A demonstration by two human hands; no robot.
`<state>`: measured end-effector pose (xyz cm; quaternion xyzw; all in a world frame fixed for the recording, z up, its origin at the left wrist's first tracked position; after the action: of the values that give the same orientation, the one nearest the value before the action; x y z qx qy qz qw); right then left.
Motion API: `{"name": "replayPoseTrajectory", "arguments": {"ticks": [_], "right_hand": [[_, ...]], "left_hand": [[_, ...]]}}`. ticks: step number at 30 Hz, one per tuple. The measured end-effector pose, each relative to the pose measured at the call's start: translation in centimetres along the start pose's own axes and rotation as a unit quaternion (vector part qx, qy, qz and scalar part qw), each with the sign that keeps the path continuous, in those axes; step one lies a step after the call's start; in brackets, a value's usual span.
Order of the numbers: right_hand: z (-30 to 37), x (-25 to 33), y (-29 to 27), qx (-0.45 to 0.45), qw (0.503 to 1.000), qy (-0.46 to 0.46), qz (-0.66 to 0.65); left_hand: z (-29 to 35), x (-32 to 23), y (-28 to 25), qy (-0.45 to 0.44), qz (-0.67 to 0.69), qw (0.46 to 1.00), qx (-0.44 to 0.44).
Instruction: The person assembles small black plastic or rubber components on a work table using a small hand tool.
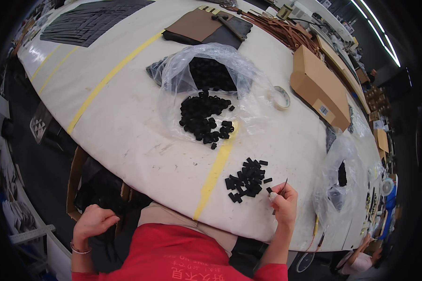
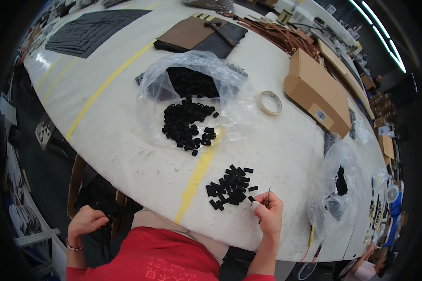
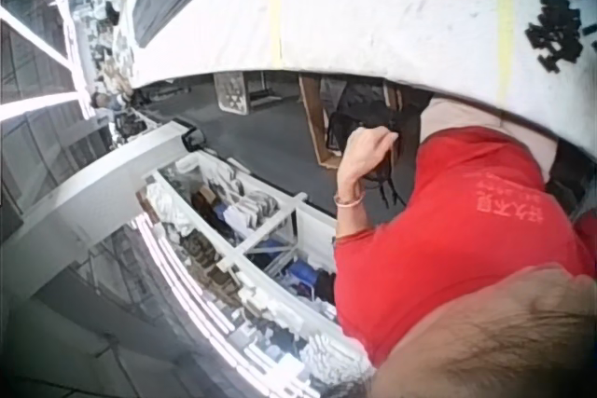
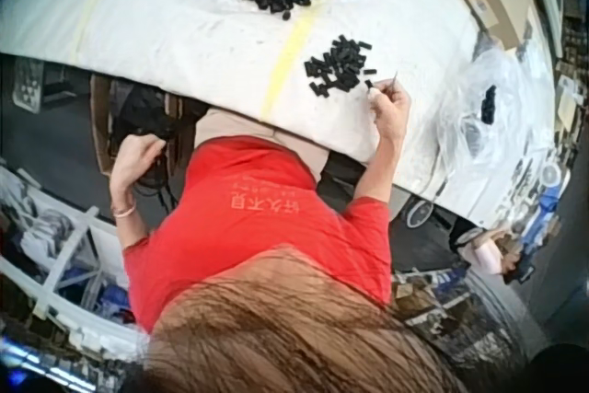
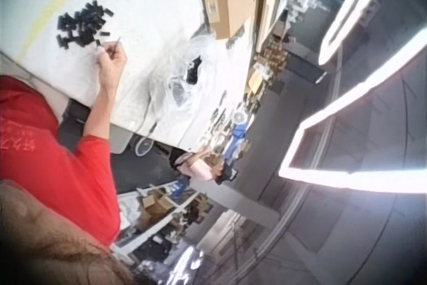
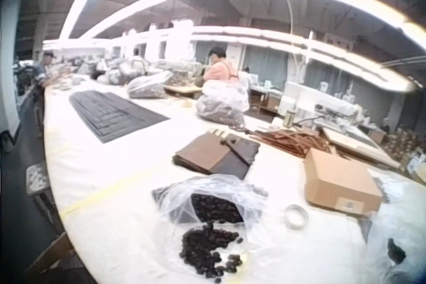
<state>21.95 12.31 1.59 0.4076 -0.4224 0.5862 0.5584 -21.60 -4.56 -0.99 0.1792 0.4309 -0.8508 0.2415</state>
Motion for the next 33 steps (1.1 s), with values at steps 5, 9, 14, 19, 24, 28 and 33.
{"name": "replayPoseTrajectory", "arguments": {"ticks": [5, 9, 14, 19, 24, 28, 33], "right_hand": [[1.4, -1.1, 5.5, 0.088, 0.971, 0.033, -0.221], [2.3, -1.4, 8.7, 0.18, 0.92, 0.079, -0.34], [3.2, -2.3, 10.2, 0.226, 0.881, 0.161, -0.383], [3.3, -2.0, 10.3, 0.206, 0.902, 0.146, -0.35], [2.9, 0.2, 7.8, 0.126, 0.991, 0.011, -0.037], [3.1, 1.5, 7.7, 0.126, 0.988, -0.051, 0.078], [3.0, 2.8, 7.7, 0.116, 0.963, -0.126, 0.209]], "left_hand": [[-6.4, -16.5, 0.1, 0.227, 0.468, 0.853, 0.037], [-10.8, -22.1, 2.1, 0.243, 0.568, 0.774, 0.138], [-11.9, -24.3, 3.4, 0.28, 0.573, 0.74, 0.212], [-13.0, -23.9, 3.9, 0.252, 0.591, 0.742, 0.191], [-13.5, -23.8, 4.0, 0.23, 0.567, 0.768, 0.19], [-13.5, -24.1, 4.3, 0.224, 0.539, 0.792, 0.18], [-13.4, -24.4, 4.3, 0.232, 0.516, 0.813, 0.138]]}}
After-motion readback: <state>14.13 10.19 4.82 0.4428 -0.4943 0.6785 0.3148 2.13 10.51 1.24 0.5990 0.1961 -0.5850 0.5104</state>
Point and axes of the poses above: each hand's wrist, its own z-axis away from the middle knuckle, its own y-axis out of the palm, x = y × z, the point moved 7 cm from there along -z, towards the middle knuckle, and after that the axes turned 3 degrees about x, right-handed, at the moved point
